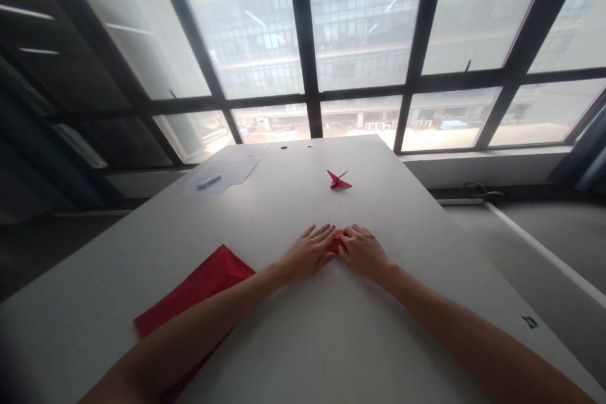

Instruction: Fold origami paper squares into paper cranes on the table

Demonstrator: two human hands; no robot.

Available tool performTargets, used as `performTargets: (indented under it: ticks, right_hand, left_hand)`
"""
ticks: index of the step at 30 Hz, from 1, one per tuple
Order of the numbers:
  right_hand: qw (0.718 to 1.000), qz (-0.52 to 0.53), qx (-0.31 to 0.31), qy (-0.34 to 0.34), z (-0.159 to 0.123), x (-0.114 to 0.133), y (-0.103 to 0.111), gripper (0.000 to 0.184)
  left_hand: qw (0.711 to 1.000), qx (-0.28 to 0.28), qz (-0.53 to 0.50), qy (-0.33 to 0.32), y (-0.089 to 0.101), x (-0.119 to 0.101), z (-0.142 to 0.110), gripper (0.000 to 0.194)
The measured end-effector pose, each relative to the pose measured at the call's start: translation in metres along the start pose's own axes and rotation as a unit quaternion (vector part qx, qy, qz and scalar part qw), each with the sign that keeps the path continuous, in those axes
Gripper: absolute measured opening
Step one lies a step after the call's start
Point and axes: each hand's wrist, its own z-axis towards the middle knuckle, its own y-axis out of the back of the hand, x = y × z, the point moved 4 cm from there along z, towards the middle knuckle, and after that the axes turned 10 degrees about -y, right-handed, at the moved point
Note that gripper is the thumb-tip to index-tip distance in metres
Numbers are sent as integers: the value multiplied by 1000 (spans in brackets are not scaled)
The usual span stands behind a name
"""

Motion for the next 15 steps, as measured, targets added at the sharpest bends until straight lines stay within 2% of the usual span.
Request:
performTargets:
  ticks: [3, 8, 12, 15]
  right_hand:
    - [999, -16, -13, -28, 1, 0, -3, 25]
    - [998, -46, -35, -27, 2, -4, -9, 27]
    - [998, -35, -32, -46, 5, -12, -13, 30]
    - [998, -25, -27, -59, 6, -15, -14, 30]
  left_hand:
    - [998, 60, 9, 20, -10, 4, -4, 67]
    - [995, 93, 23, 41, -18, 12, -6, 72]
    - [989, 115, 37, 80, -16, 13, -8, 78]
    - [975, 163, 67, 132, -11, 8, -10, 78]
